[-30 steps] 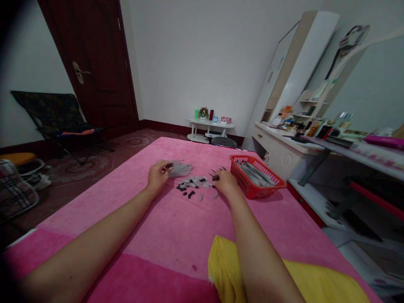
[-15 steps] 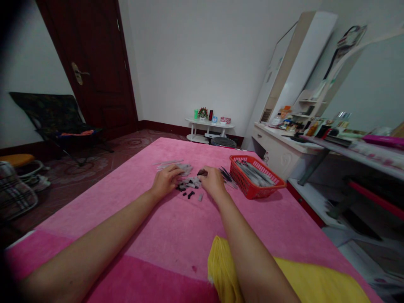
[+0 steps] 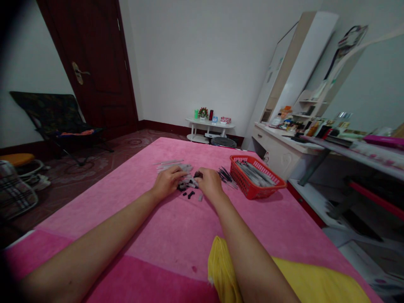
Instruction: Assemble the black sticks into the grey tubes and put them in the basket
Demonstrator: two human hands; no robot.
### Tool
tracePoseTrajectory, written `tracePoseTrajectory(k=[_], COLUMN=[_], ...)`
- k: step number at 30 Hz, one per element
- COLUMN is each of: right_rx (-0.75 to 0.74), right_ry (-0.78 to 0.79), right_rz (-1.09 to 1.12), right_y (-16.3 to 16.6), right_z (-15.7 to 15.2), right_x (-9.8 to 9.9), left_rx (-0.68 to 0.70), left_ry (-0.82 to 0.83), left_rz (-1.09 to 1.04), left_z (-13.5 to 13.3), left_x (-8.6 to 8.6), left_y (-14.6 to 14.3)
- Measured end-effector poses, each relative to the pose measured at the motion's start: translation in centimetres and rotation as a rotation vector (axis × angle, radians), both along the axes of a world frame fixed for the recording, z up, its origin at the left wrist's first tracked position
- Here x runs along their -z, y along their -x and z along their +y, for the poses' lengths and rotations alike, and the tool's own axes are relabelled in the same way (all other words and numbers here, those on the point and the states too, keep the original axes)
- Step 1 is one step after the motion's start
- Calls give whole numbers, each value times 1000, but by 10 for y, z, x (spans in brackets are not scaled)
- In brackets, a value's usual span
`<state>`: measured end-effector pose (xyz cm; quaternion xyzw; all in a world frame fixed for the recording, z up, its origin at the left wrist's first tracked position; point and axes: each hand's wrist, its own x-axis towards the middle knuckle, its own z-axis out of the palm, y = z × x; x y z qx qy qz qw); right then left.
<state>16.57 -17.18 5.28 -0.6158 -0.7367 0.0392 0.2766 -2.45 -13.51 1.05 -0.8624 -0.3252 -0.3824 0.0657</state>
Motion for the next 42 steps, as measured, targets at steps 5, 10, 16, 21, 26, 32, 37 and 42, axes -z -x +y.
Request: tracePoseTrajectory(k=[5, 10, 16, 21, 26, 32, 37, 42], right_rx=[23, 33, 46, 47, 37, 34, 17, 21], right_ry=[15, 8, -11, -5, -12, -40, -50, -40], right_rz=[-62, -121, -212, -209, -199, -197, -121, -88], right_y=[2, 4, 5, 5, 5, 6, 7, 10], right_z=[-2, -2, -5, -5, -5, -4, -4, -3], right_x=[-1, -1, -2, -1, 0, 2, 5, 11], left_rx=[6, 1, 12, 10, 25, 30, 45, 65], left_ry=[3, -5, 2, 10, 6, 22, 29, 13], left_rz=[9, 20, 36, 35, 40, 29, 5, -13], left_z=[0, 1, 1, 1, 0, 0, -1, 1], left_x=[1, 3, 3, 3, 2, 4, 3, 4], left_y=[0, 0, -1, -1, 0, 0, -1, -1])
